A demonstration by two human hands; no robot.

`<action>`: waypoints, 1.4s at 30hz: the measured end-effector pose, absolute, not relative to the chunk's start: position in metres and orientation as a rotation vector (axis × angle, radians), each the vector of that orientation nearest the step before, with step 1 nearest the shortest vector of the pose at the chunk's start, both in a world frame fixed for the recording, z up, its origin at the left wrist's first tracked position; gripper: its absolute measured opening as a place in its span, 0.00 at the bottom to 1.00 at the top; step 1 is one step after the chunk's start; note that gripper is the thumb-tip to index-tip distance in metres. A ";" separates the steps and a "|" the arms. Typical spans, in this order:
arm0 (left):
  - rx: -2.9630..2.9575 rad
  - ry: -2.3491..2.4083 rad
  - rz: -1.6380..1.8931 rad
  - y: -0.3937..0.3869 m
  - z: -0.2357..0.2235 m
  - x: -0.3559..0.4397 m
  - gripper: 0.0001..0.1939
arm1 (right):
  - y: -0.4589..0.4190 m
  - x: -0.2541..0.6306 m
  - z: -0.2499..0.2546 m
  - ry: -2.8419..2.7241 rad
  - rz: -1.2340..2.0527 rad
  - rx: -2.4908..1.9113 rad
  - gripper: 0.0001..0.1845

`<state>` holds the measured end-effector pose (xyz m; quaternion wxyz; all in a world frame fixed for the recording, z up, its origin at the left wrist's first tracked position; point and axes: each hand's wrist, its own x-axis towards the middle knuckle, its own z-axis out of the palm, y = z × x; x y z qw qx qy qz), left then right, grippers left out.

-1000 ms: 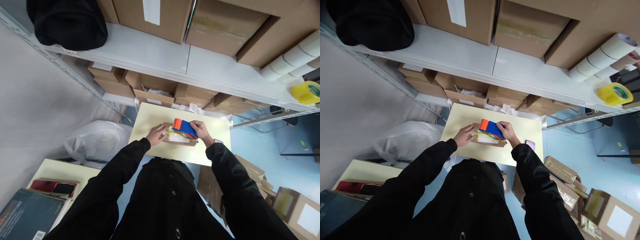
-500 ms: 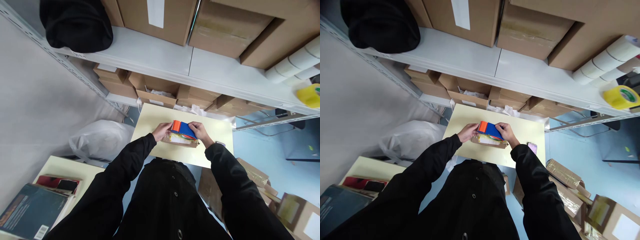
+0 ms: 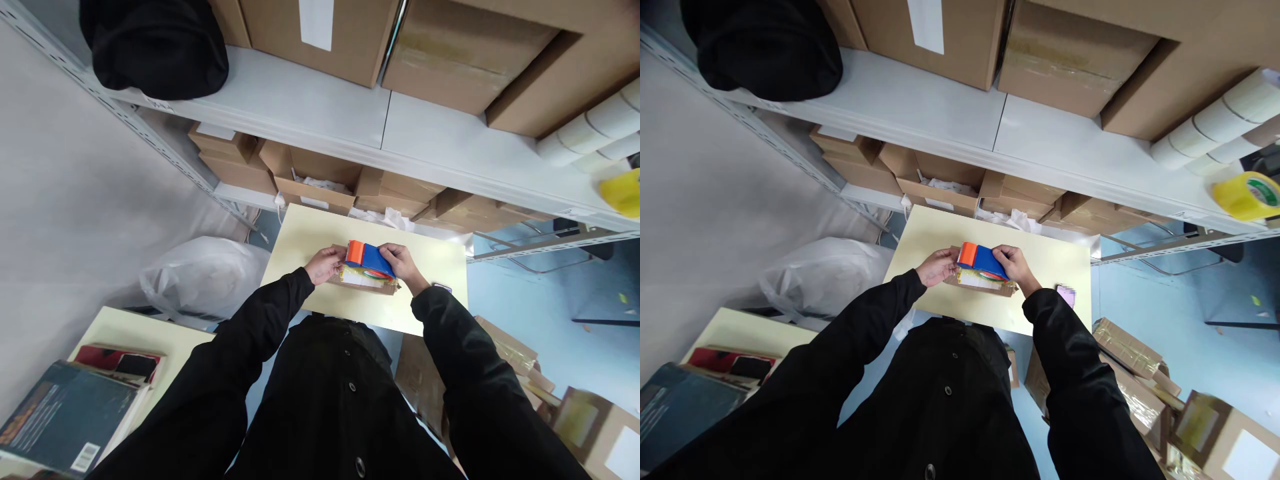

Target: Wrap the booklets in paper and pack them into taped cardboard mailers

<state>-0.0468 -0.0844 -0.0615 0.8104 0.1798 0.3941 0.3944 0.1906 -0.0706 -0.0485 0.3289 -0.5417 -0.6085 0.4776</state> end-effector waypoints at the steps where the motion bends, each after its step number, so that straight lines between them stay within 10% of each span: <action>1: 0.388 0.835 0.835 -0.085 -0.062 -0.048 0.12 | -0.071 0.191 -0.048 -1.601 1.245 -1.414 0.26; 42: 0.931 1.155 0.748 -0.067 -0.055 -0.087 0.12 | -0.074 0.192 -0.017 -1.888 1.032 -1.483 0.24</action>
